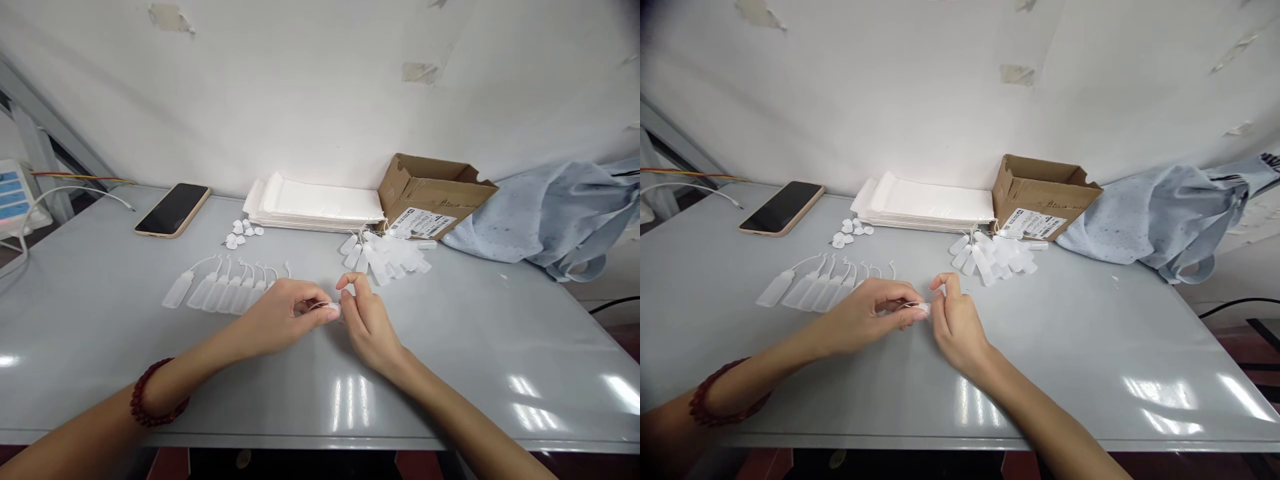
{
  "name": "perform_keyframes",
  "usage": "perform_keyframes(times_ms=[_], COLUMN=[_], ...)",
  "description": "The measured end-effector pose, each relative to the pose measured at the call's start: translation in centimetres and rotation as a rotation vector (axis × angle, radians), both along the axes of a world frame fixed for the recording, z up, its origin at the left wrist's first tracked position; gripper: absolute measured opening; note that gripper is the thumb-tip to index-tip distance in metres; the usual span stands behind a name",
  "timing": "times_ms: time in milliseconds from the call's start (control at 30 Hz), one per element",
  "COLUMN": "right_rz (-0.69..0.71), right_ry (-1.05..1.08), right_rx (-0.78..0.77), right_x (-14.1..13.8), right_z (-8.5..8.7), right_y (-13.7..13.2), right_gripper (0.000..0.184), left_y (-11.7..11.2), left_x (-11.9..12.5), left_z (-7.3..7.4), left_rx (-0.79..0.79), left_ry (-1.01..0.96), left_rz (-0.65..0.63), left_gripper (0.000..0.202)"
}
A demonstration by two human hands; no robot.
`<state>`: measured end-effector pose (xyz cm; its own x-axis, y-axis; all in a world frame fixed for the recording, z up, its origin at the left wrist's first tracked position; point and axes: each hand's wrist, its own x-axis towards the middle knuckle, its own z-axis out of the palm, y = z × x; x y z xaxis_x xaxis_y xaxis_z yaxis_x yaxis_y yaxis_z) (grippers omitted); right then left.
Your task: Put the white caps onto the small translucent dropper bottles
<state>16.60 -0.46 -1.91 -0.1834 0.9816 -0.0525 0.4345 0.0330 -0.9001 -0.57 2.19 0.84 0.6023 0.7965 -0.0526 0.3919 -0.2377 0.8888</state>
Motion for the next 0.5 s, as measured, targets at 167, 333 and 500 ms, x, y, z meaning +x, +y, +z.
perform_keyframes(times_ms=[167, 333, 500], right_rz=[0.027, 0.033, 0.175], right_ry=[0.111, 0.377, 0.450], right_rx=[-0.173, -0.388, -0.724], right_x=[0.2, -0.1, 0.4], right_z=[0.2, 0.9, 1.4], right_y=[0.4, 0.7, 1.1], right_gripper=[0.010, 0.009, 0.008], left_y=[0.0, 0.0, -0.2], left_x=[0.0, -0.1, -0.1], left_z=[-0.3, -0.2, 0.1], left_rx=[0.251, 0.259, 0.224], left_ry=[0.015, 0.005, -0.037], left_rz=[-0.059, -0.068, -0.141], left_gripper=[0.020, 0.018, 0.016])
